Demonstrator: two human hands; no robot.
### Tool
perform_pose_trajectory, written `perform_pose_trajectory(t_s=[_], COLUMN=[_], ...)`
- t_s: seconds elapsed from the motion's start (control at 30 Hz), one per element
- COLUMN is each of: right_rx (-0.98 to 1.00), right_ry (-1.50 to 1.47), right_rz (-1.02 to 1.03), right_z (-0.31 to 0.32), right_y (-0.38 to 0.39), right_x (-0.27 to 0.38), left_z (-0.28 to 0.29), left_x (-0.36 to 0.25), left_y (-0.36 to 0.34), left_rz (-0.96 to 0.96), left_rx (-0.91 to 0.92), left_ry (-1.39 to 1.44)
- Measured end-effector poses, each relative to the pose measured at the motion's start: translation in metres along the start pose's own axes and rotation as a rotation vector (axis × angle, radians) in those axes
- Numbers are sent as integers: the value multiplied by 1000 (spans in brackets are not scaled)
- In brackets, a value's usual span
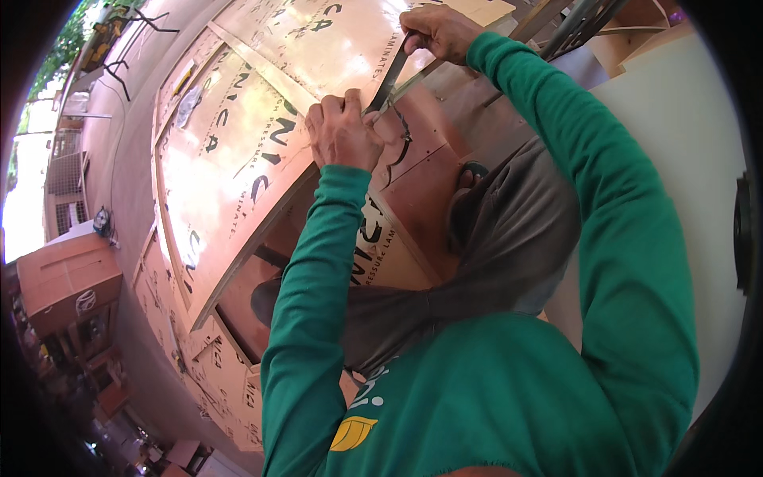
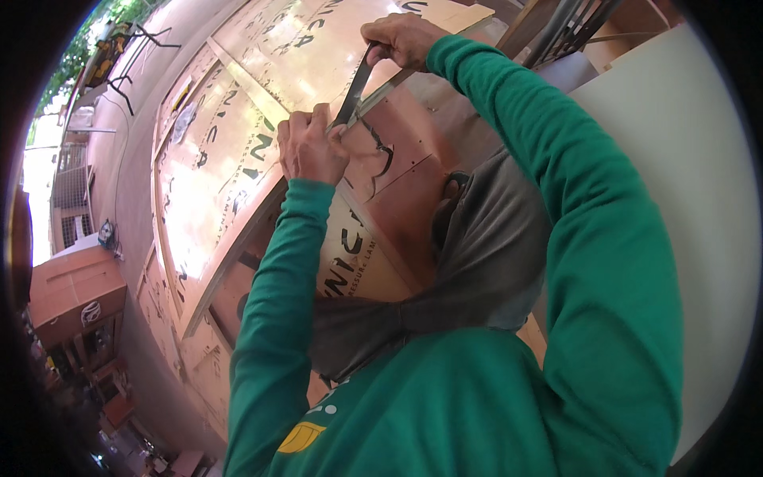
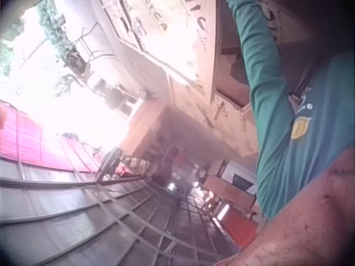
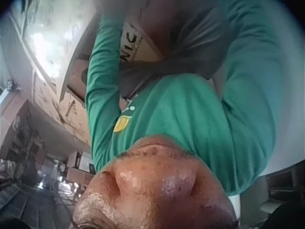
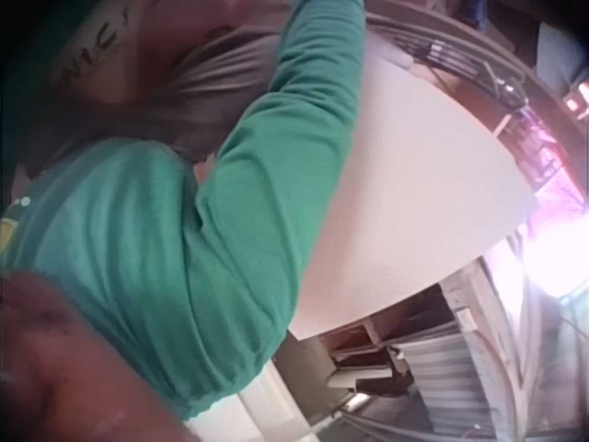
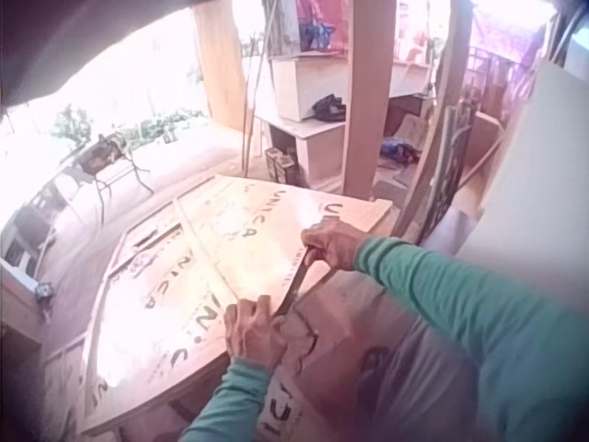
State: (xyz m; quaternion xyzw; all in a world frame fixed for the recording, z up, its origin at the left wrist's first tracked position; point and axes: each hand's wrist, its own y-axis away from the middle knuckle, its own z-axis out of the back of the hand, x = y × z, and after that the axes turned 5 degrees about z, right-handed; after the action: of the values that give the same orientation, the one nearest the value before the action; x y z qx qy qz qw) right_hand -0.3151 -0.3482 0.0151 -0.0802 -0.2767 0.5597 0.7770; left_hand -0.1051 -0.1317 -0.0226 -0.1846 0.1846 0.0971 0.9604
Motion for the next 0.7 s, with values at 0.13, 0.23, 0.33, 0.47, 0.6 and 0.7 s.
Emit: perform_pose_trajectory(t_s=[0.13,0.23,0.33,0.47,0.6,0.7], right_rx=[13,30,11,3,37,16], right_ry=[37,38,148,164,103,73], right_rz=[-20,-89,-21,6,-78,-98], right_z=[6,11,19,19,18,13], right_y=[1,5,-13,-29,-19,-13], right_x=[-5,-1,22,29,19,13], left_z=[4,7,5,1,1,1], left_x=[0,2,5,6,0,-3], left_y=[-7,-9,-7,-5,-5,-6], left_rz=[-22,-25,-8,0,1,28], left_rx=[47,54,51,41,25,44], left_ry=[-47,-35,-43,-64,-58,-74])
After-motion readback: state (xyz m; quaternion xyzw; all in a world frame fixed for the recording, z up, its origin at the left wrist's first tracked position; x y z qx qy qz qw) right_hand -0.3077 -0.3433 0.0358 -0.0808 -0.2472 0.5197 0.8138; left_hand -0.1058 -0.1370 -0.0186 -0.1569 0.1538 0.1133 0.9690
